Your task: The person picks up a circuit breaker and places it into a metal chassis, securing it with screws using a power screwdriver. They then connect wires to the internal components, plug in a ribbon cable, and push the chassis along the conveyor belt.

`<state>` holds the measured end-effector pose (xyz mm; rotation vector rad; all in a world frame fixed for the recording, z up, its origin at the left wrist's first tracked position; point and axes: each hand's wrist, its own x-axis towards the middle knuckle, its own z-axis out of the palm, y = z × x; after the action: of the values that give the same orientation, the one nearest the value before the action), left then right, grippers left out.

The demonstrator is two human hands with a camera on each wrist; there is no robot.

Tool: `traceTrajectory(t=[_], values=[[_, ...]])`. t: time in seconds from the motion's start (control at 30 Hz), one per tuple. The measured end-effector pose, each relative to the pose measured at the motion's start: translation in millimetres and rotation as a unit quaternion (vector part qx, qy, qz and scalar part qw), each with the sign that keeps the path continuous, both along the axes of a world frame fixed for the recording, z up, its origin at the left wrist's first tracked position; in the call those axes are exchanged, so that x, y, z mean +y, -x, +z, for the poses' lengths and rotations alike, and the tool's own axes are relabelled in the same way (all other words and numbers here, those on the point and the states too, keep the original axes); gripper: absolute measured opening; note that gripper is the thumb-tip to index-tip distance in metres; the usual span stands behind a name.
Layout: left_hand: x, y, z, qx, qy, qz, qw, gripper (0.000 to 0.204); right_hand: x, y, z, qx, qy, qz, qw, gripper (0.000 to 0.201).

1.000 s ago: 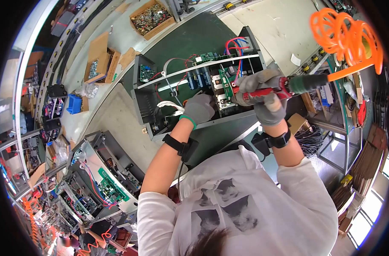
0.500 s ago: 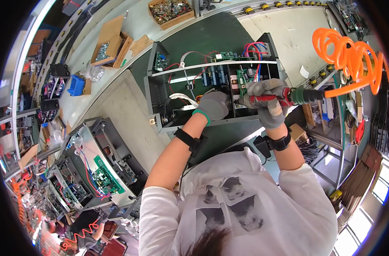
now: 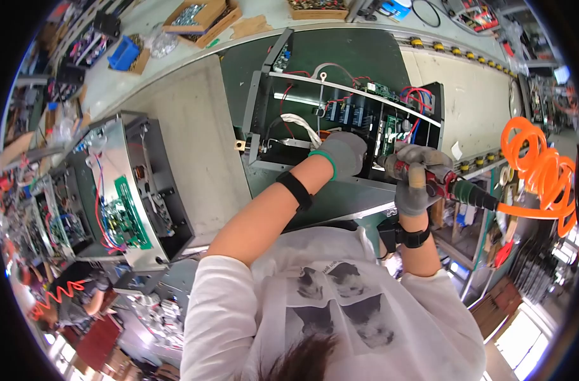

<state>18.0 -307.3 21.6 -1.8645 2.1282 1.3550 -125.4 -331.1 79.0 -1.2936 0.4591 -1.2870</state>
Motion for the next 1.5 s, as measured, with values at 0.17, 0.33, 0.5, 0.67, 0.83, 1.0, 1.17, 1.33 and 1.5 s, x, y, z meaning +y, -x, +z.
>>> traceTrajectory(t=[0.17, 0.33, 0.5, 0.67, 0.83, 1.0, 1.17, 1.33, 1.5], values=[[1, 0, -3, 0.001, -0.002, 0.016, 1.000, 0.025, 1, -1, -8, 0.030, 0.014, -0.010, 0.999, 0.022], [3, -2, -2, 0.021, 0.017, 0.032, 0.999, 0.023, 5, -5, -4, 0.058, 0.019, -0.022, 0.998, 0.020], [3, -1, -5, 0.031, 0.020, 0.040, 0.999, 0.023, 1, 1, -11, 0.038, 0.012, 0.059, 0.998, 0.026], [4, -4, -1, 0.037, 0.022, 0.037, 0.998, 0.024, 3, -1, -11, 0.036, -0.034, 0.033, 0.998, 0.026], [2, -6, 2, 0.039, 0.012, 0.030, 0.999, 0.025, -2, 3, -15, 0.032, -0.057, 0.050, 0.997, 0.028], [2, -5, 1, 0.046, 0.011, 0.037, 0.998, 0.027, -3, -1, -14, 0.040, -0.028, 0.029, 0.998, 0.018], [1, -7, 3, 0.040, -0.014, 0.050, 0.998, 0.028, 6, -13, -3, 0.117, 0.017, -0.084, 0.989, 0.025], [0, -1, 5, -0.028, 0.013, -0.006, 1.000, 0.029, -3, -7, 11, 0.068, -0.022, -0.070, 0.995, 0.033], [1, -1, 13, -0.077, 0.032, -0.051, 0.995, 0.025, -10, 6, 51, -0.001, -0.022, -0.092, 0.995, 0.033]])
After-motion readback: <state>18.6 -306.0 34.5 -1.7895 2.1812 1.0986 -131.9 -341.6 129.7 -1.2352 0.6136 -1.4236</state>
